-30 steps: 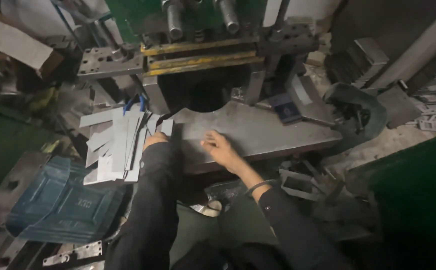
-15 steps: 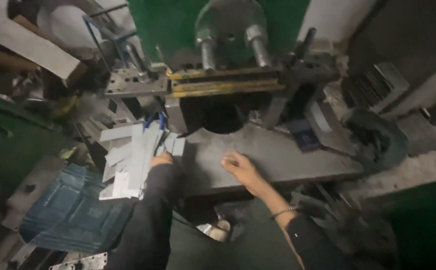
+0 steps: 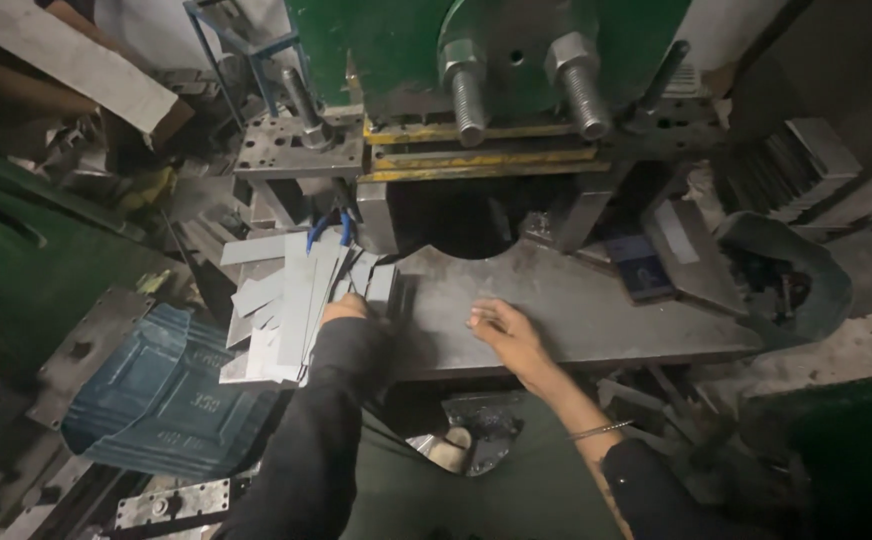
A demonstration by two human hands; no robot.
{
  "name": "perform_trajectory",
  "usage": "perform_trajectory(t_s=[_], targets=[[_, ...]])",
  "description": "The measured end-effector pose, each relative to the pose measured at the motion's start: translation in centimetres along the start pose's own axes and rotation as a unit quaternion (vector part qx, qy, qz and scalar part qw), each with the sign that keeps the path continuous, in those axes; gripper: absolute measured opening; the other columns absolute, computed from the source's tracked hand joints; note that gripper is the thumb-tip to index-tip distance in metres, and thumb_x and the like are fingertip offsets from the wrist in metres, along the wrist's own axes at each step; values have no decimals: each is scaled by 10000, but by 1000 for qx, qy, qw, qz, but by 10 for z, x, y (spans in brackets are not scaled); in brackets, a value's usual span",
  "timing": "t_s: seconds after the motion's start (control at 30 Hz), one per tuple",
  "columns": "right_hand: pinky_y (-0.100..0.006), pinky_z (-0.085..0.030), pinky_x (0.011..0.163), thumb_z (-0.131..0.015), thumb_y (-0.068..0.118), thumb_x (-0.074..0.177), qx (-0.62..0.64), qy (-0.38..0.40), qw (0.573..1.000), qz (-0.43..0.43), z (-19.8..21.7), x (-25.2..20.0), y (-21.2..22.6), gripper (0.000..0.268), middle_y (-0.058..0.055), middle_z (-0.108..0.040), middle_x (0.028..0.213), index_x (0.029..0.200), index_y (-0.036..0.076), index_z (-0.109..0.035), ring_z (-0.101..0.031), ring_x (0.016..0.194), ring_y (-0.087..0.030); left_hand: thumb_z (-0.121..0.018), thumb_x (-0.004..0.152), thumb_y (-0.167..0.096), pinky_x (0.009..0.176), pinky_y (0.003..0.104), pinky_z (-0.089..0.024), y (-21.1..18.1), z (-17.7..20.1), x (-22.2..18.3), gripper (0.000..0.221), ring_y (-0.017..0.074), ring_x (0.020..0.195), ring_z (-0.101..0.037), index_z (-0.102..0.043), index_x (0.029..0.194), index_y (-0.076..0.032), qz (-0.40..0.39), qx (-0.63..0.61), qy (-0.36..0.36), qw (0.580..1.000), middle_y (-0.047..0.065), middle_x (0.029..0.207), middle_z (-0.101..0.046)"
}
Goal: Manually feeding metal sheets into a stamping machine and stacking the processed parts.
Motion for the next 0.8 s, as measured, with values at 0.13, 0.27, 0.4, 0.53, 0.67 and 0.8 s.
perform_trajectory(t_s=[0.13, 0.27, 0.4, 0.53, 0.67, 0.8], targets=[[-458, -548, 1014, -725, 168, 948, -8, -1, 1000, 15, -3, -7, 7, 479, -287, -630, 1328, 1381, 3, -604, -640, 1187, -329, -786, 863, -282, 923, 548, -578, 7, 12, -13, 419, 413, 1158, -673, -694, 1214, -72, 12, -43, -8, 999, 242, 1174, -688], [-480, -546, 1026, -709, 148, 961, -9, -1, 1000, 28, -3, -8, 5, 457, -324, -614, 1320, 1368, -26, -595, -649, 1192, -382, -773, 803, -395, 946, 484, -582, 25, 11, 20, 485, 341, 1155, -688, -736, 1213, -138, 15, -87, -42, 995, 184, 1180, -733], [-487, -552, 1013, -725, 125, 962, -61, -37, 995, 71, 6, -7, -23, 387, -270, -664, 1275, 1318, -1, -640, -643, 1220, -379, -836, 768, -362, 919, 524, -568, 7, 65, -72, 587, 401, 1053, -718, -700, 1240, -40, -29, -300, -4, 954, 252, 1083, -742], [-408, -604, 854, -680, 190, 981, -181, -145, 969, 83, 16, -10, -20, 174, -167, -758, 1013, 1125, 101, -723, -727, 988, -301, -857, 788, -204, 888, 554, -533, -31, 74, -108, 827, 476, 1067, -654, -445, 1393, 180, -17, -597, 65, 799, 398, 1155, -609], [-354, -612, 666, -665, 267, 994, -265, -211, 931, 137, 8, -24, -4, 154, -101, -787, 815, 986, 137, -746, -781, 809, -229, -570, 953, -104, 919, 395, -548, -22, 37, -52, 402, 321, 1014, -695, -582, 1228, 188, -98, -698, 249, 664, 254, 1211, -695], [-378, -483, 633, -685, 131, 906, -350, -234, 840, 341, -1, -29, 16, 101, -62, -645, 710, 864, 40, -677, -580, 619, -248, -643, 808, -84, 956, 474, -542, -46, 42, -49, 658, 357, 1041, -665, -438, 1402, 115, -138, -716, 301, 614, 268, 1240, -640]])
Point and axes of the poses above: each hand's wrist, its own x-axis towards the middle knuckle, its own z-axis out of the back of the hand, y = z × x, the point moved 1 cm from there along x, towards the middle knuckle
